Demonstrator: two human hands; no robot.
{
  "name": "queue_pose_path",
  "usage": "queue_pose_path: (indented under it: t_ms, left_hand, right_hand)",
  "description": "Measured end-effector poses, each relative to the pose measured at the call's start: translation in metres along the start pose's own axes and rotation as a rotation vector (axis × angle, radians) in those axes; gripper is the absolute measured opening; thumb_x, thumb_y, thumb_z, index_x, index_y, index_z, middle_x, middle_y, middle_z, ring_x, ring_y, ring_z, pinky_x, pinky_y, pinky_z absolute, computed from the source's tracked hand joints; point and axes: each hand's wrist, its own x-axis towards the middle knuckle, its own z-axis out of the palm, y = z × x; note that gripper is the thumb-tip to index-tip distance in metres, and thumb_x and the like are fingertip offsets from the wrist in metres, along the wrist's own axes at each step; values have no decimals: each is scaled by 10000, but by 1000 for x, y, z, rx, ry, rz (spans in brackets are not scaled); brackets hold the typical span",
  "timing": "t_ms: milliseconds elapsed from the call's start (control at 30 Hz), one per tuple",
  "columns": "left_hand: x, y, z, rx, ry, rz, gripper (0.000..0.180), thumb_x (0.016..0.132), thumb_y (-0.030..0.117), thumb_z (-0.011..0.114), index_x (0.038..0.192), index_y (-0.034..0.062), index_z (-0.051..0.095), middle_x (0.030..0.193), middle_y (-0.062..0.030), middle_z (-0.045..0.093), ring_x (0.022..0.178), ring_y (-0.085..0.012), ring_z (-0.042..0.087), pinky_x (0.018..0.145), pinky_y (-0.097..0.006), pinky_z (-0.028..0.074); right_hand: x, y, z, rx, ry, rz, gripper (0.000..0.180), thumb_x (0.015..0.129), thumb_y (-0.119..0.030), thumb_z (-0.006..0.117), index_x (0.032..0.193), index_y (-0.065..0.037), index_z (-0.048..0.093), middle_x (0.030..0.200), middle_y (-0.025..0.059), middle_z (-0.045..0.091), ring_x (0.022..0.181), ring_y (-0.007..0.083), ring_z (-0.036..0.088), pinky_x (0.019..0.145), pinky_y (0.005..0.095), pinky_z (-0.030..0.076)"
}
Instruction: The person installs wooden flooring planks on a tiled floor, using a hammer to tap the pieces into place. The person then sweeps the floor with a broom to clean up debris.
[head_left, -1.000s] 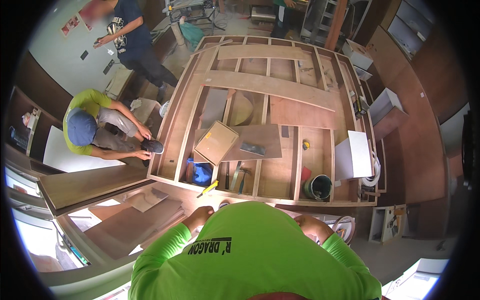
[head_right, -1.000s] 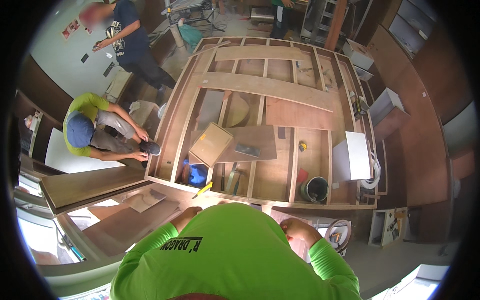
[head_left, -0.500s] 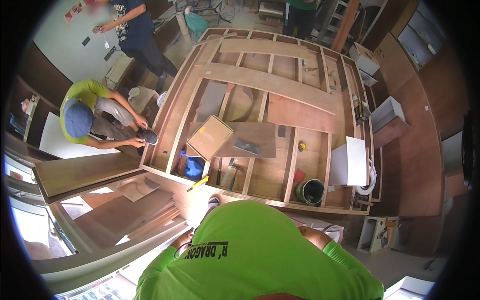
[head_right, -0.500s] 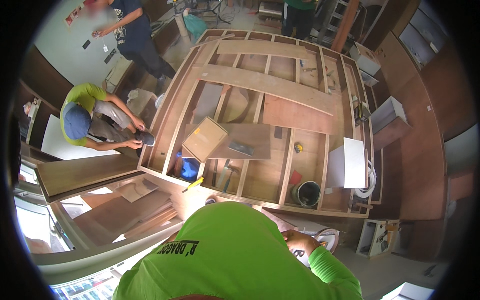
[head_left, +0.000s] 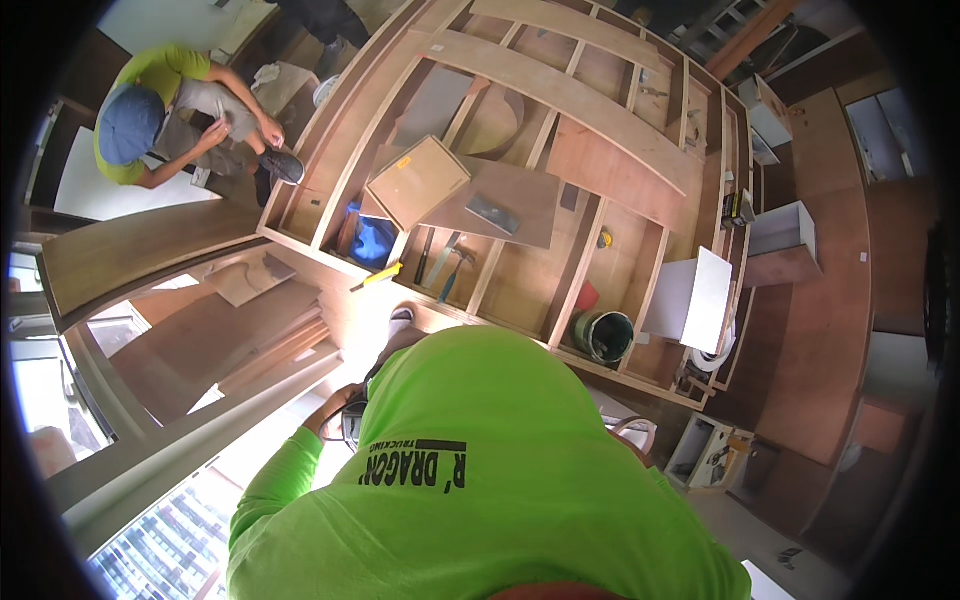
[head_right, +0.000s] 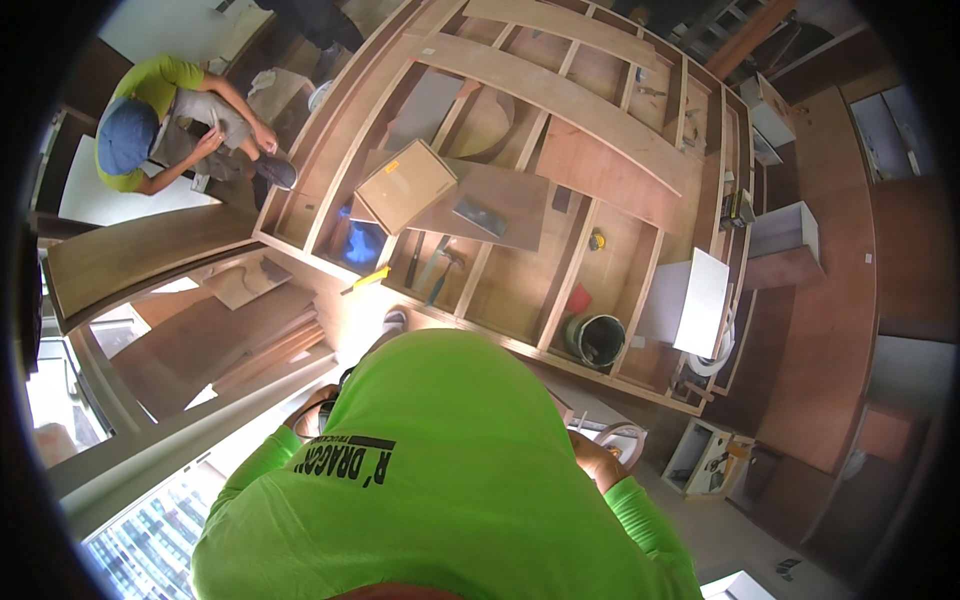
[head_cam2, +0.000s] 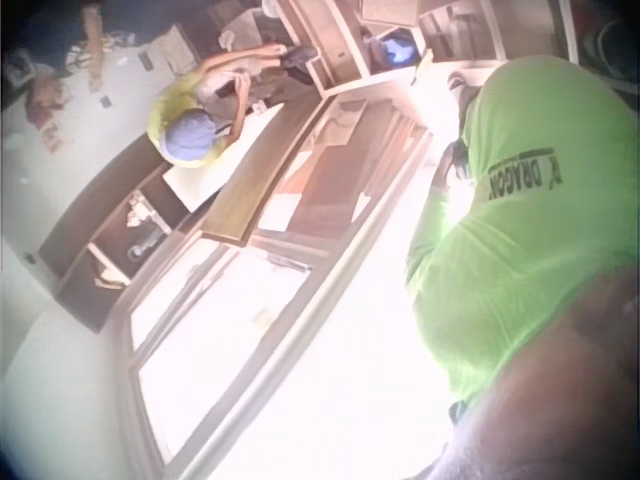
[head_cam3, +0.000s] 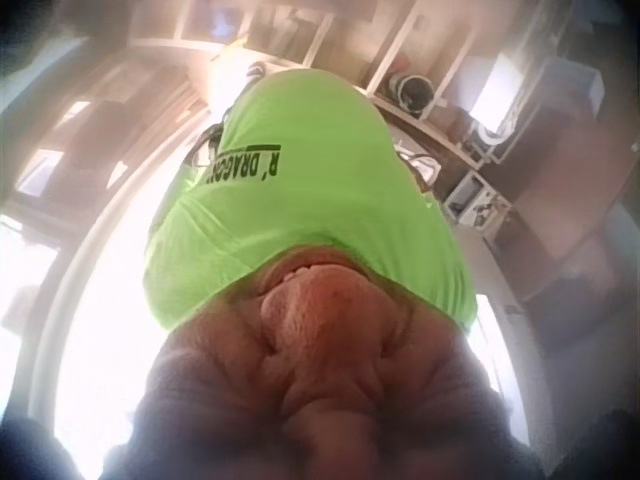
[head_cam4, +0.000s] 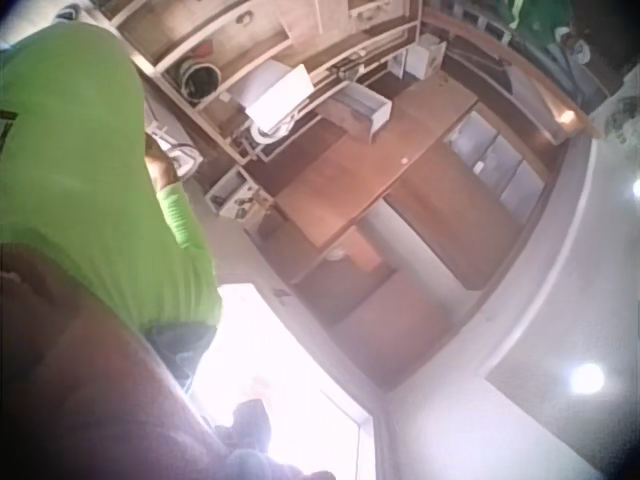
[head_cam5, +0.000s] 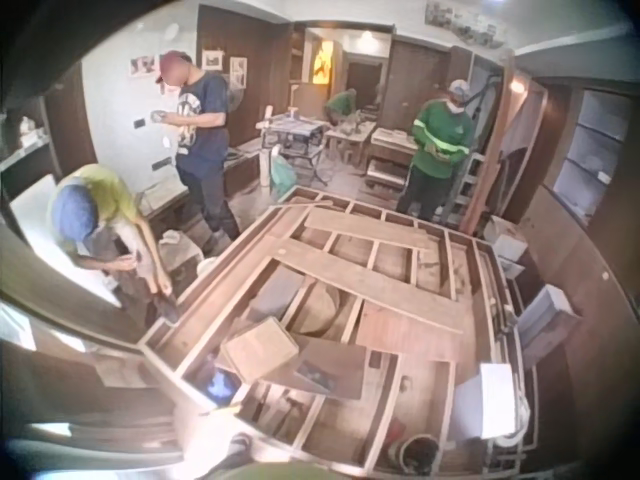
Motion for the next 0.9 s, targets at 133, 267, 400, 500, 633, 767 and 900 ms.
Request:
queue_pose_path:
  t_ms: [133, 267, 400, 500, 633, 767, 900]
  left_hand:
    - [-2, 8, 8, -30, -9, -7, 402, 982, 368, 560, 1060, -19, 636, 951, -126, 706, 759, -234, 691, 740, -345, 587]
    - [-3, 20, 10, -51, -53, -9, 330, 952, 281, 630, 1083, -22, 645, 965, -93, 706, 801, -226, 682, 781, -320, 568]
    - [7, 33, 22, 3, -33, 41, 320, 944, 272, 641, 1078, -18, 651, 962, -93, 705, 805, -224, 681, 782, -319, 565]
    - [13, 40, 28, 37, -30, 69, 313, 938, 266, 650, 1074, -16, 656, 959, -93, 705, 809, -222, 680, 783, -317, 563]
    - [14, 47, 30, 69, -31, 95, 304, 930, 257, 661, 1069, -12, 662, 956, -93, 704, 813, -220, 679, 784, -316, 560]
    - [9, 50, 29, 92, -30, 127, 295, 922, 249, 673, 1065, -9, 668, 953, -93, 703, 817, -218, 677, 785, -314, 557]
    - [1, 46, 25, 97, -12, 173, 286, 914, 240, 684, 1060, -5, 674, 950, -94, 703, 821, -216, 676, 786, -312, 554]
  right_hand:
    - [5, 13, 9, 67, 74, -12, 239, 885, -191, 704, 1054, -22, 716, 823, 29, 716, 685, 115, 613, 633, 280, 503]
    - [14, 22, 20, 119, 132, -26, 246, 887, -197, 701, 1057, -19, 715, 833, 36, 719, 694, 120, 617, 638, 283, 504]
    - [24, 32, 33, 180, 178, -58, 254, 889, -202, 699, 1060, -16, 715, 842, 44, 722, 703, 125, 621, 643, 286, 506]
    - [28, 40, 42, 215, 199, -74, 259, 890, -207, 697, 1062, -14, 714, 850, 49, 724, 710, 129, 625, 647, 288, 506]
    - [30, 51, 54, 235, 216, -85, 267, 892, -213, 694, 1065, -10, 713, 859, 57, 727, 718, 134, 629, 652, 290, 508]
    - [21, 56, 57, 166, 178, -61, 274, 894, -218, 692, 1068, -7, 713, 869, 65, 730, 727, 138, 633, 657, 293, 509]
    - [-20, -7, 42, 69, 131, -28, 297, 898, -231, 674, 1113, -29, 706, 902, 81, 735, 765, 164, 655, 689, 305, 521]
